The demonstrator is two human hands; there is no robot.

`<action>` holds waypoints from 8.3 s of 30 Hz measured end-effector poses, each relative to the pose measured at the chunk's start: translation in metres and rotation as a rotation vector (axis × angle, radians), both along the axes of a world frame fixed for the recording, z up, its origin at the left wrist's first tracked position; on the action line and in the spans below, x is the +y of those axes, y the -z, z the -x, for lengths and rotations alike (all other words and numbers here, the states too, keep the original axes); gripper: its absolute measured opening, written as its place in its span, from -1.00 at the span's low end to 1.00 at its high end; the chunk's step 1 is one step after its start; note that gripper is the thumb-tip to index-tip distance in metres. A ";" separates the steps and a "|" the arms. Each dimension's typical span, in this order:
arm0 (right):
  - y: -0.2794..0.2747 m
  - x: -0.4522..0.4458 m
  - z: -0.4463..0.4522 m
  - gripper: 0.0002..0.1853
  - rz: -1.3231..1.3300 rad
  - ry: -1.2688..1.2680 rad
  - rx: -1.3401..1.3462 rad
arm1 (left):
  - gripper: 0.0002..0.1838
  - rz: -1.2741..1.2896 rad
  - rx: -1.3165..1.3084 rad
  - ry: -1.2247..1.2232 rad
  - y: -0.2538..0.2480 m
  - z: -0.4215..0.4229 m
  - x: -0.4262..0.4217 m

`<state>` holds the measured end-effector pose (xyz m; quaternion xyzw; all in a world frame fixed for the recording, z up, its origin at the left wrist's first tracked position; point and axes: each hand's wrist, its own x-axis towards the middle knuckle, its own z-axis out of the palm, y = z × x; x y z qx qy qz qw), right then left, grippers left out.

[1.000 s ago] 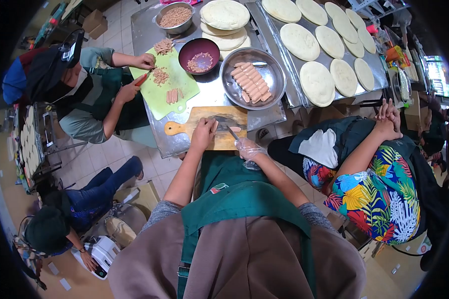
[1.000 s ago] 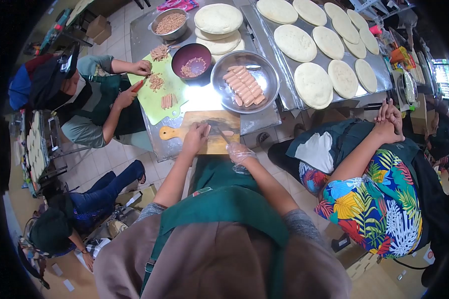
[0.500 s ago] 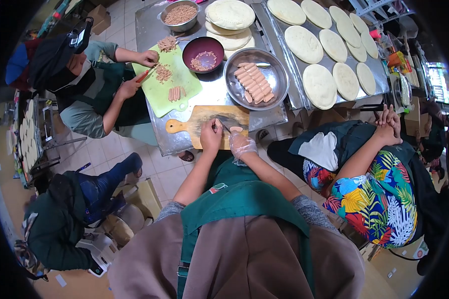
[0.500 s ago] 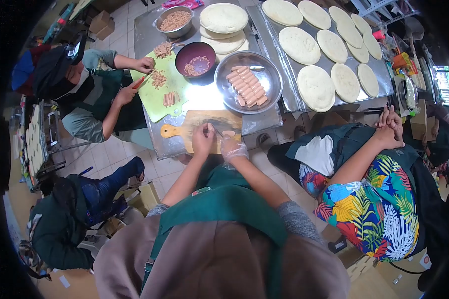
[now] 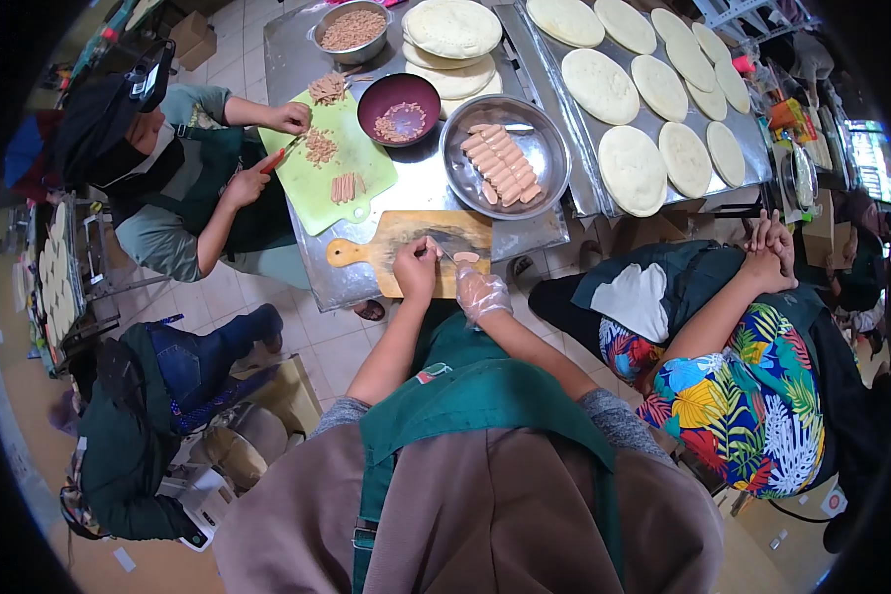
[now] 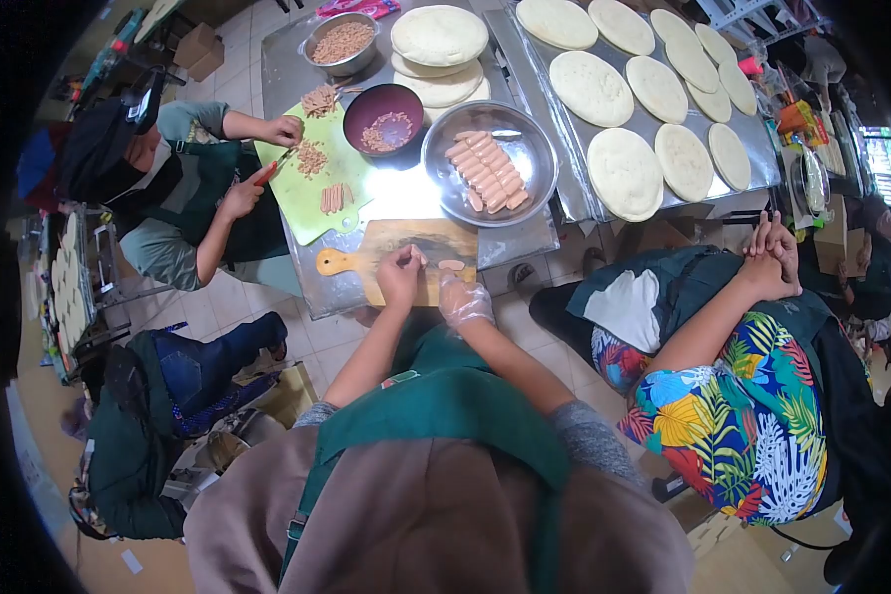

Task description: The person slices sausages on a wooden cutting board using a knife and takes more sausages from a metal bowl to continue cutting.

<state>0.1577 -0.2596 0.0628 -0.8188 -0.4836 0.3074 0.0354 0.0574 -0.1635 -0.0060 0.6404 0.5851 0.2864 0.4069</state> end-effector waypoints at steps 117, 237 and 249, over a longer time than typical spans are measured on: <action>0.003 0.035 -0.008 -0.75 0.138 -0.119 -0.024 | -0.82 0.491 -0.070 -0.081 -0.008 0.000 0.053; -0.029 0.171 -0.067 -0.63 0.125 -0.265 0.126 | -0.66 -0.435 0.510 0.123 -0.030 0.007 0.193; -0.019 -0.021 -0.088 -0.58 0.215 0.052 0.251 | -0.86 -0.299 0.471 0.841 -0.020 -0.047 0.042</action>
